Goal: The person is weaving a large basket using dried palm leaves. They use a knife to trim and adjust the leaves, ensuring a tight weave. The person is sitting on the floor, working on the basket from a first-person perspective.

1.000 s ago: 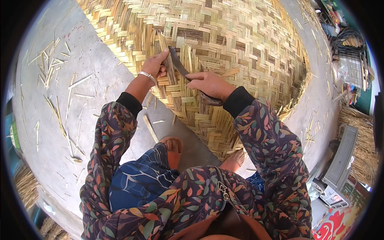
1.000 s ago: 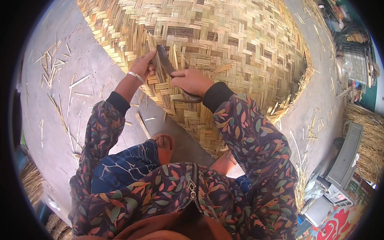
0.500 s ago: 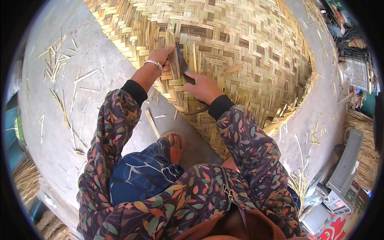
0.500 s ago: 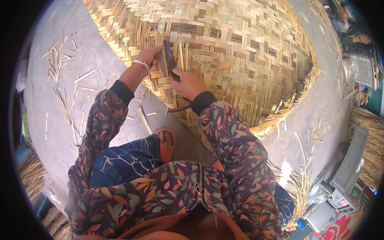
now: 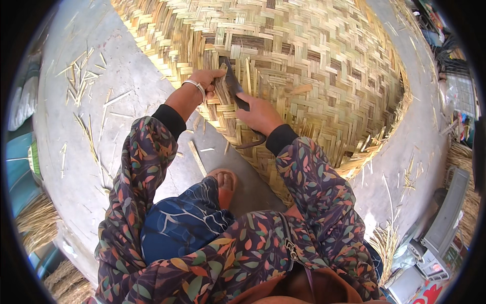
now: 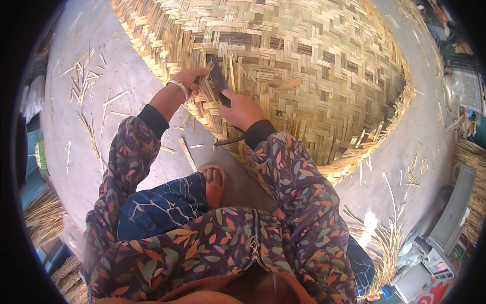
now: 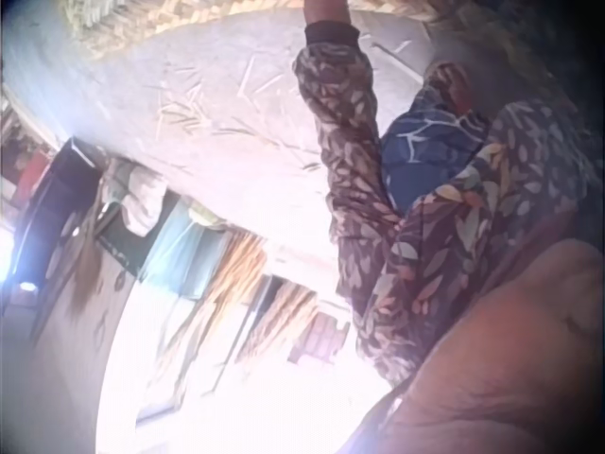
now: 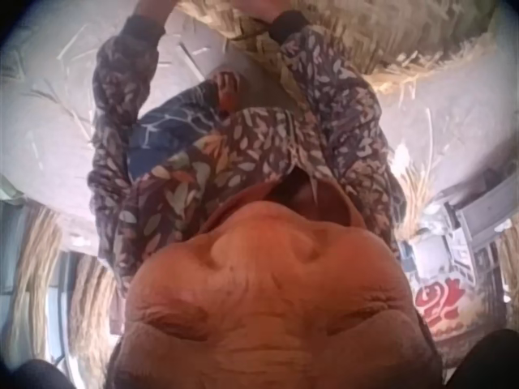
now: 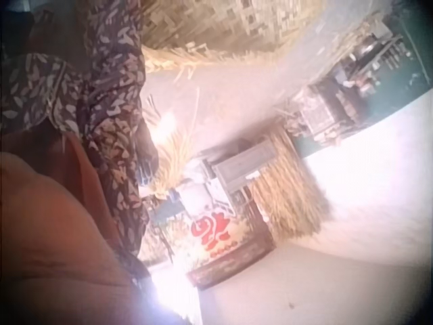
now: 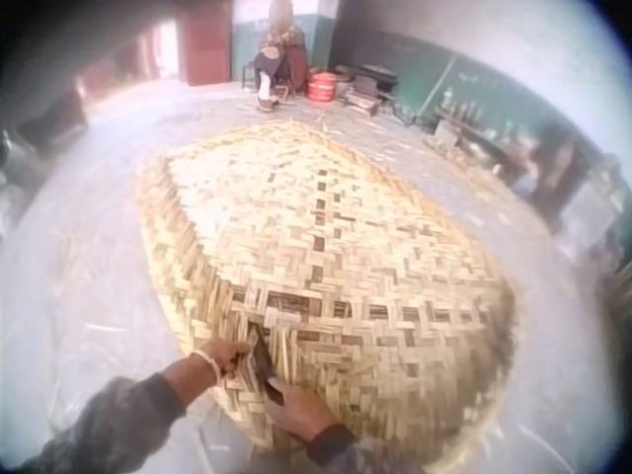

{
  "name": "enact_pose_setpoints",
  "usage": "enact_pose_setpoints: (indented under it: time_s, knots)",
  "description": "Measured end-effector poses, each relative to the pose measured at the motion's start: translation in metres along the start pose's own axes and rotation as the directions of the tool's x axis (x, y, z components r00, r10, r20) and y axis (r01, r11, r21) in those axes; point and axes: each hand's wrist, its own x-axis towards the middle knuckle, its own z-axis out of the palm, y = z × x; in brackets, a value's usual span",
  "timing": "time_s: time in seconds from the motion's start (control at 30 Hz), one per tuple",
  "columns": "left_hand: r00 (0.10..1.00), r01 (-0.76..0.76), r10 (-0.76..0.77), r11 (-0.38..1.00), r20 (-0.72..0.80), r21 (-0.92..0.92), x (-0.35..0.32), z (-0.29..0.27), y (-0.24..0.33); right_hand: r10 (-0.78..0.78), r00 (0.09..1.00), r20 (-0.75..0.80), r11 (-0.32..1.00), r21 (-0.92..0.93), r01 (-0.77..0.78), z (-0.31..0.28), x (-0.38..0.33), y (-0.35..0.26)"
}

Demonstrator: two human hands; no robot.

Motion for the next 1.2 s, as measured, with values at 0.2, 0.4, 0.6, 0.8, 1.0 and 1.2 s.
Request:
enact_pose_setpoints:
  time_s: [0.2, 0.4, 0.6, 0.8, 1.0, 1.2]
  knots:
    - [0.986, 0.121, -0.125, 0.992, 0.112, 0.048, 0.012, -0.002, 0.004, 0.011, 1.000, 0.028, 1.000, 0.004, -0.011, -0.003, -0.001, 0.002]
    - [0.976, -0.102, 0.201, 0.772, -0.089, 0.627, 0.045, 0.011, 0.008, 0.026, 0.999, 0.046, 0.998, -0.054, -0.024, -0.005, -0.003, -0.005]
    - [0.968, -0.181, 0.237, 0.887, -0.082, 0.425, 0.053, 0.004, -0.003, 0.043, 0.997, 0.070, 0.982, -0.186, -0.029, -0.017, -0.002, -0.012]
    - [0.977, -0.107, 0.125, 0.989, -0.173, 0.106, 0.013, 0.020, 0.006, 0.020, 0.998, 0.063, 0.984, -0.176, -0.009, -0.026, -0.003, -0.009]
    - [0.987, -0.077, 0.071, 0.996, -0.146, -0.039, 0.010, 0.015, 0.004, 0.016, 0.997, 0.071, 0.986, -0.165, -0.004, -0.024, -0.002, -0.009]
    - [0.990, -0.018, 0.023, 0.999, -0.142, 0.034, 0.012, 0.021, 0.006, 0.023, 0.996, 0.082, 0.985, -0.170, -0.009, -0.023, -0.002, -0.005]
